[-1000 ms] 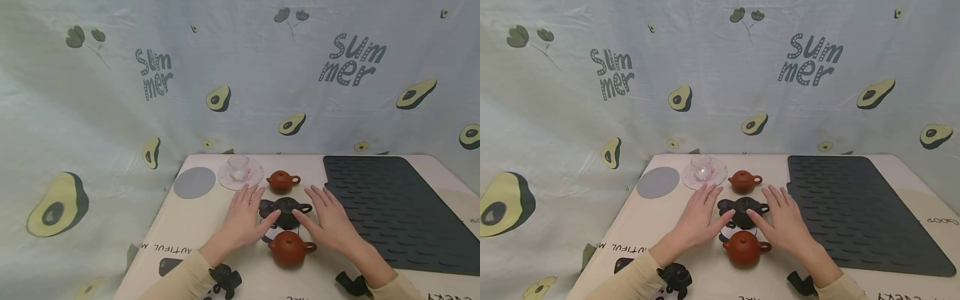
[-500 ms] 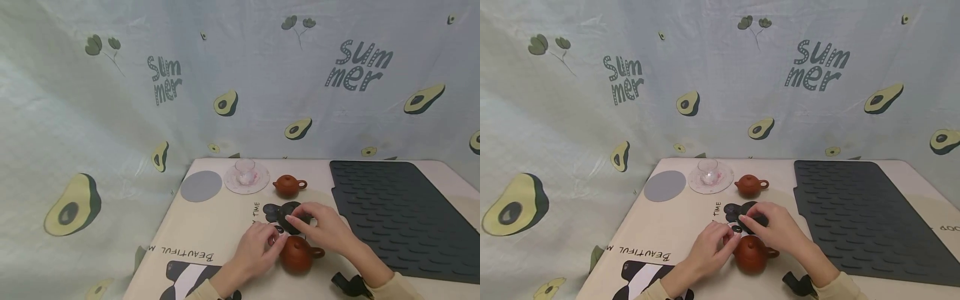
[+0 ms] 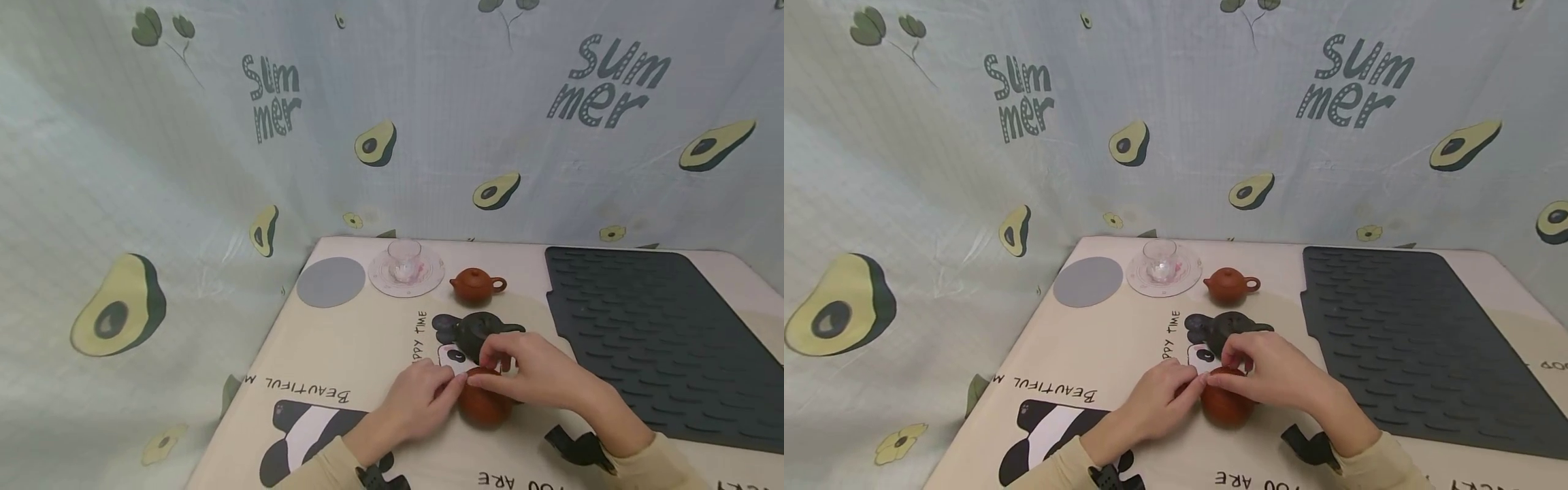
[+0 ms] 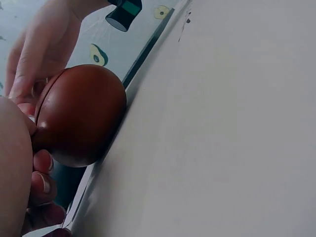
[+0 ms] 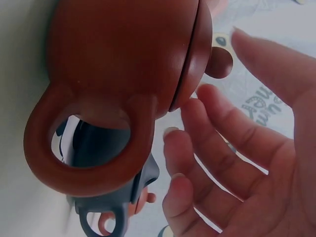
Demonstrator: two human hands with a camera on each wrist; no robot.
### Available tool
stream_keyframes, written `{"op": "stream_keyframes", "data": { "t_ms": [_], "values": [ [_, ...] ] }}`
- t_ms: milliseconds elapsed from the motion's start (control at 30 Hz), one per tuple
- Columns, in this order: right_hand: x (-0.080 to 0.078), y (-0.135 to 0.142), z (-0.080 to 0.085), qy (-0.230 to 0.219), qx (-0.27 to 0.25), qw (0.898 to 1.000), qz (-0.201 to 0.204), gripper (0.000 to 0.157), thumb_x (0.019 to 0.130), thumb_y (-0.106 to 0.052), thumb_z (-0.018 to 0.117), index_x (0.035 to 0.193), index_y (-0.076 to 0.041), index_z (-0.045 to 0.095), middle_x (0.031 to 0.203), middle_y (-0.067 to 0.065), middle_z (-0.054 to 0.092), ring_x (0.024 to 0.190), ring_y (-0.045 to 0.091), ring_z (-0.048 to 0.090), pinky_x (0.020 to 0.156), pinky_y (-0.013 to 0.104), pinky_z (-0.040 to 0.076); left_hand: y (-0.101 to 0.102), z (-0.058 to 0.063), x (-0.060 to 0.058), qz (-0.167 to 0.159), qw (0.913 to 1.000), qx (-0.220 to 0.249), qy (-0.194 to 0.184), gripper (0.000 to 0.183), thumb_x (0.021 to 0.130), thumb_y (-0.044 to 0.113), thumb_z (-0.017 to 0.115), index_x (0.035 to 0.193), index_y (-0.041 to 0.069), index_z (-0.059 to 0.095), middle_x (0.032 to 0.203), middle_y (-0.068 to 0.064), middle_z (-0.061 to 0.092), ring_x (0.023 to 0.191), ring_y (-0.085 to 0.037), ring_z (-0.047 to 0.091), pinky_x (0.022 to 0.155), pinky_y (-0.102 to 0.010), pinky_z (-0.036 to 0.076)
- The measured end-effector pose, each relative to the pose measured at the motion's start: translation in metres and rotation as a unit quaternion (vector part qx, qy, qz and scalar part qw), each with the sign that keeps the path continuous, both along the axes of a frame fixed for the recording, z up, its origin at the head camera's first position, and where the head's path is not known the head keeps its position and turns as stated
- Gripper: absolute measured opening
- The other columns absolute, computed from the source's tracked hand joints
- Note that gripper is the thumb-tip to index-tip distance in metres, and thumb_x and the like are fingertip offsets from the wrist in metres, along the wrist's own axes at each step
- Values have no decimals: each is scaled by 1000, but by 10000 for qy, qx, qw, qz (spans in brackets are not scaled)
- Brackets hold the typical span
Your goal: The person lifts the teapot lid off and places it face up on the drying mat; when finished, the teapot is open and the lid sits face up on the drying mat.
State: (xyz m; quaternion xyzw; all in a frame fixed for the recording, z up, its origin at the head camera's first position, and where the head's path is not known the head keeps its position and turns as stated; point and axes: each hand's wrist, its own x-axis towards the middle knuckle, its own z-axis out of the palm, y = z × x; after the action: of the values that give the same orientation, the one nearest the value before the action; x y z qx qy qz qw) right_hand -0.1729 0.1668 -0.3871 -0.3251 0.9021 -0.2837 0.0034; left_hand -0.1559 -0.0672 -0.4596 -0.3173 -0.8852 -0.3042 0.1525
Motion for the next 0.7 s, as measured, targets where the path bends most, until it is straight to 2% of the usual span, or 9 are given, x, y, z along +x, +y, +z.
{"op": "stream_keyframes", "data": {
  "t_ms": [167, 367, 700],
  "values": [
    [-1, 4, 4, -108, 208, 9997, 91, 33, 82, -61, 78, 87, -30, 64, 81, -18, 60, 76, 8, 57, 66, 27, 47, 0, 2, -2, -26, 9999, 56, -90, 45, 107, 35, 51, 64, 23, 47, 57, 14, 36, 60, -5, 40, 56, -19, 30],
    [0, 5, 4, -38, 159, 9997, 206, 29, 81, -59, 80, 81, -35, 64, 78, -23, 59, 77, 9, 57, 69, 29, 49, 0, 2, -1, -40, 9999, 96, -119, 46, 107, 34, 50, 63, 23, 47, 57, 14, 36, 60, -5, 40, 56, -19, 30],
    [1, 3, 4, -78, 8, 9996, 267, 27, 81, -53, 82, 85, -32, 66, 83, -25, 62, 79, 11, 62, 71, 34, 52, -1, 2, -1, -88, 9998, 19, -153, 45, 108, 33, 48, 64, 23, 47, 58, 15, 35, 61, -6, 42, 58, -20, 31]
  ]
}}
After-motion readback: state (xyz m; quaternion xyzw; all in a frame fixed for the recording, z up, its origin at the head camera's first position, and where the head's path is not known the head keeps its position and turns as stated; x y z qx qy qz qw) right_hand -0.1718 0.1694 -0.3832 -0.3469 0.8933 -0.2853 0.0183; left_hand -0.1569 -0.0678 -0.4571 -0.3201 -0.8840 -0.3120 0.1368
